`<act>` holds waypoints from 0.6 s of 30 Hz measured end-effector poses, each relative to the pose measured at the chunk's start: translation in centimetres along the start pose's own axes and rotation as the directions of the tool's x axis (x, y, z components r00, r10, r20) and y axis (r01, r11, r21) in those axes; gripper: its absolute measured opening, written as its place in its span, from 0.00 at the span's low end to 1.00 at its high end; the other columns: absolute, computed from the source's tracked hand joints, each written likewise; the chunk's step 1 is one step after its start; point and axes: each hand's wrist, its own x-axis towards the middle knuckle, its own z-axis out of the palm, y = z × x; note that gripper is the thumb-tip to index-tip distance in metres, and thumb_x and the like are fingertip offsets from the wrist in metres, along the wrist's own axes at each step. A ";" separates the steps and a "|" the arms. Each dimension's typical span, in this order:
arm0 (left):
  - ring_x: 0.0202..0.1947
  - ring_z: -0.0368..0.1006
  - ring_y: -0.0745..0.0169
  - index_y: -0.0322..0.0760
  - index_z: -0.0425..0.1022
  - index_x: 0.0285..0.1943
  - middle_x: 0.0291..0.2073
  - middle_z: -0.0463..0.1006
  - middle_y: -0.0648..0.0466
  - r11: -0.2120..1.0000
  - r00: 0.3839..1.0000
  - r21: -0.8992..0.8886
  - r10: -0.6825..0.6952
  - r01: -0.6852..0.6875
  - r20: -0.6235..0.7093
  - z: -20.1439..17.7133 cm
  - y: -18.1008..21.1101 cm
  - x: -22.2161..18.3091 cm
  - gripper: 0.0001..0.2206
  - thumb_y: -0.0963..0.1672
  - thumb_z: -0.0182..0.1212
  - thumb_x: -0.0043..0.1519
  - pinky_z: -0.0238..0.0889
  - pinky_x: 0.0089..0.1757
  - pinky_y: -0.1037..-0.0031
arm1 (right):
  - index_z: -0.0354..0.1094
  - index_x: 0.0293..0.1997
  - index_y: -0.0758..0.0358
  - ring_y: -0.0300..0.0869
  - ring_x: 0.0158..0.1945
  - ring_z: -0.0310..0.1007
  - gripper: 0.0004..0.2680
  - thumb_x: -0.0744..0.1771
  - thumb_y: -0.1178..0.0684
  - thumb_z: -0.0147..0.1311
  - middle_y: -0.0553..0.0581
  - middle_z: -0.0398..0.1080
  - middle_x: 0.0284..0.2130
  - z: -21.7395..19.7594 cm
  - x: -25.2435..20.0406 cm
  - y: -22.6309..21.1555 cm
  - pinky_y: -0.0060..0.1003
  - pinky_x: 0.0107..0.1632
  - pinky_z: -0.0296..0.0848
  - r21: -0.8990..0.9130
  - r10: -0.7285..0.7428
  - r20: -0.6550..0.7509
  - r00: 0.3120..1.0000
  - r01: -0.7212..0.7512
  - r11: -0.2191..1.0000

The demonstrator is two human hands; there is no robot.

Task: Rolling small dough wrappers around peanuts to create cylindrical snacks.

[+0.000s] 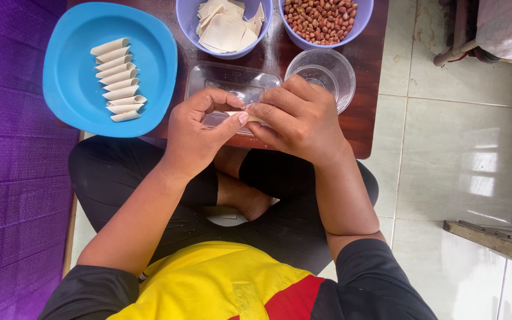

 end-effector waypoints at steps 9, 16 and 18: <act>0.44 0.82 0.57 0.35 0.79 0.46 0.36 0.85 0.46 1.000 1.000 0.026 0.017 -0.017 -0.003 -0.1 0.1 0.0 0.07 0.39 0.72 0.61 0.71 0.51 0.58 | 0.78 0.35 0.61 0.46 0.33 0.68 0.03 0.66 0.56 0.66 0.56 0.74 0.30 0.0 -0.2 0.0 0.36 0.36 0.71 -0.010 0.015 -0.009 1.000 -0.015 1.000; 0.41 0.79 0.63 0.34 0.78 0.46 0.34 0.84 0.47 1.000 1.000 -0.001 0.012 -0.012 -0.014 0.1 0.0 0.0 0.07 0.39 0.70 0.63 0.71 0.51 0.61 | 0.78 0.36 0.61 0.46 0.33 0.68 0.03 0.66 0.55 0.66 0.56 0.74 0.30 0.0 -0.2 0.2 0.37 0.36 0.71 0.007 0.005 -0.006 1.000 -0.005 1.000; 0.42 0.80 0.62 0.34 0.78 0.46 0.35 0.84 0.46 1.000 1.000 0.015 0.015 -0.015 0.002 -0.1 0.2 0.0 0.08 0.40 0.72 0.62 0.71 0.50 0.61 | 0.78 0.36 0.60 0.46 0.33 0.68 0.03 0.67 0.54 0.65 0.56 0.74 0.30 0.0 -0.1 0.1 0.36 0.36 0.71 -0.003 0.002 -0.007 1.000 -0.002 1.000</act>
